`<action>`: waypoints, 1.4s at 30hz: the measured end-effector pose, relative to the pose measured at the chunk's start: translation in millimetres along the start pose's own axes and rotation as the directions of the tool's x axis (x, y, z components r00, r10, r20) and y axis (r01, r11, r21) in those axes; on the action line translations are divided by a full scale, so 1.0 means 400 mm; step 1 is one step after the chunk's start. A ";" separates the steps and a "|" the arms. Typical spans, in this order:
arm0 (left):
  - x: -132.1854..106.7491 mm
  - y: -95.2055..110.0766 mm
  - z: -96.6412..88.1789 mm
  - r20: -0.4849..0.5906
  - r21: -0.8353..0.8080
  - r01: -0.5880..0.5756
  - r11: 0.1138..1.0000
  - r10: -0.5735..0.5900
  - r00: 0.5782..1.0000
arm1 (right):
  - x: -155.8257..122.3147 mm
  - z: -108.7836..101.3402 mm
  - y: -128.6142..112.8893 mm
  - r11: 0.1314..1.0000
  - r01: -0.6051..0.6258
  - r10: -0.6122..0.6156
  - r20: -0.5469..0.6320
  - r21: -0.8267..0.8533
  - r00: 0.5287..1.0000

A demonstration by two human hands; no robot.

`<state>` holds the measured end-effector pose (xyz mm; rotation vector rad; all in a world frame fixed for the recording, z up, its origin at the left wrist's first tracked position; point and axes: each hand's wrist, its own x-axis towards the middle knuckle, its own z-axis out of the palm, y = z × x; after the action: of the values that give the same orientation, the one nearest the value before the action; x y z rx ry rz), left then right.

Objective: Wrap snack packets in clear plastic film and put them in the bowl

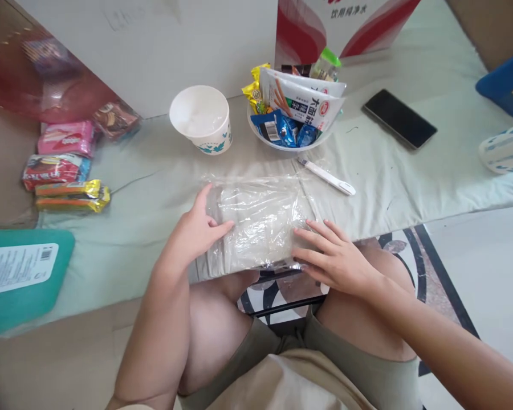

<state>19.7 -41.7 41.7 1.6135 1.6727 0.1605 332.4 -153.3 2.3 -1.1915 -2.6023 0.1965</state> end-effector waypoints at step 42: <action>-0.016 -0.015 0.027 -0.126 -0.584 -0.288 0.759 0.266 0.956 | -0.015 0.002 0.066 0.447 -0.193 0.764 -0.260 0.874 0.590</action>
<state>20.7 -53.1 33.9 1.3467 1.2114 0.7963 354.9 -140.5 -5.7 -1.3217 -1.1846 0.8055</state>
